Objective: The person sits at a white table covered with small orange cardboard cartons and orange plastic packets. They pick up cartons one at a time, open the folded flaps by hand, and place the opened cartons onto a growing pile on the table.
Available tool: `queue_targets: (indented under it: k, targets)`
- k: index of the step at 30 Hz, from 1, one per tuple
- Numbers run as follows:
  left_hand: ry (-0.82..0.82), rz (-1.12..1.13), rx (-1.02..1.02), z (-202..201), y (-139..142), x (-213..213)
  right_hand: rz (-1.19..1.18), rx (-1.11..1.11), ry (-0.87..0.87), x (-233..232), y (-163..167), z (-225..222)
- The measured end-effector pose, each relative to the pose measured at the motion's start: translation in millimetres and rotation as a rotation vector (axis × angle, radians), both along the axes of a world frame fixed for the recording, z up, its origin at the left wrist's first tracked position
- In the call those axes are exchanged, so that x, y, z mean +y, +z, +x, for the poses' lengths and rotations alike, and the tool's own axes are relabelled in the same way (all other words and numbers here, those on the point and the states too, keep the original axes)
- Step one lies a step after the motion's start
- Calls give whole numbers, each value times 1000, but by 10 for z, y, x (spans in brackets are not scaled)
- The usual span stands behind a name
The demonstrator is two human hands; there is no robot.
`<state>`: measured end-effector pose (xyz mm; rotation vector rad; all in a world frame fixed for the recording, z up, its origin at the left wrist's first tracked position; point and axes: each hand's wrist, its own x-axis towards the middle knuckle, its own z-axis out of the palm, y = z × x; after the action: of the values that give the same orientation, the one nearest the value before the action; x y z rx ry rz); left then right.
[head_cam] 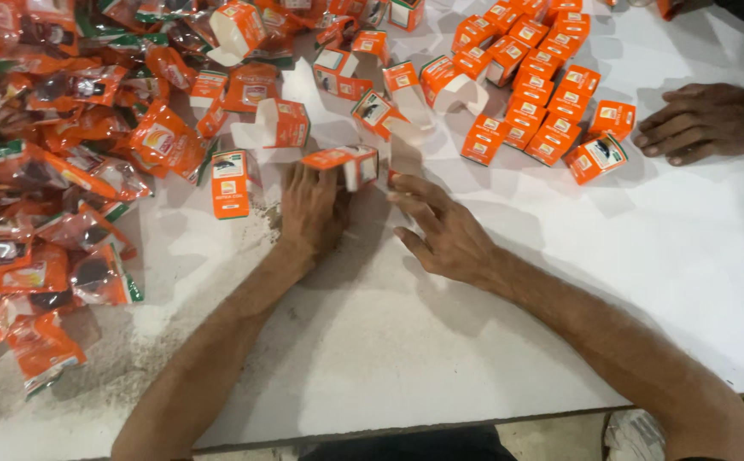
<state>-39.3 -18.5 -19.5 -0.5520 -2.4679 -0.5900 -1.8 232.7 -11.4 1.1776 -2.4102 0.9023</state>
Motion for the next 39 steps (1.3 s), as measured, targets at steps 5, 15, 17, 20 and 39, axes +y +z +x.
queue_targets:
  k: [5,15,17,20,39]
  targets:
    - [-379,74,71,331,80,39,-82,114,-60,-65,91,114]
    - [233,-417,152,-18,855,-1332,-60,-295,19,-143,51,242]
    - [282,-596,126,-116,706,-1449,-57,-220,67,-172,38,208]
    - [291,-644,-77,-216,490,-1446,-48,-177,86,-188,42,197]
    - [-523,297,518,655,698,-200,-48,-545,-355,-118,99,295]
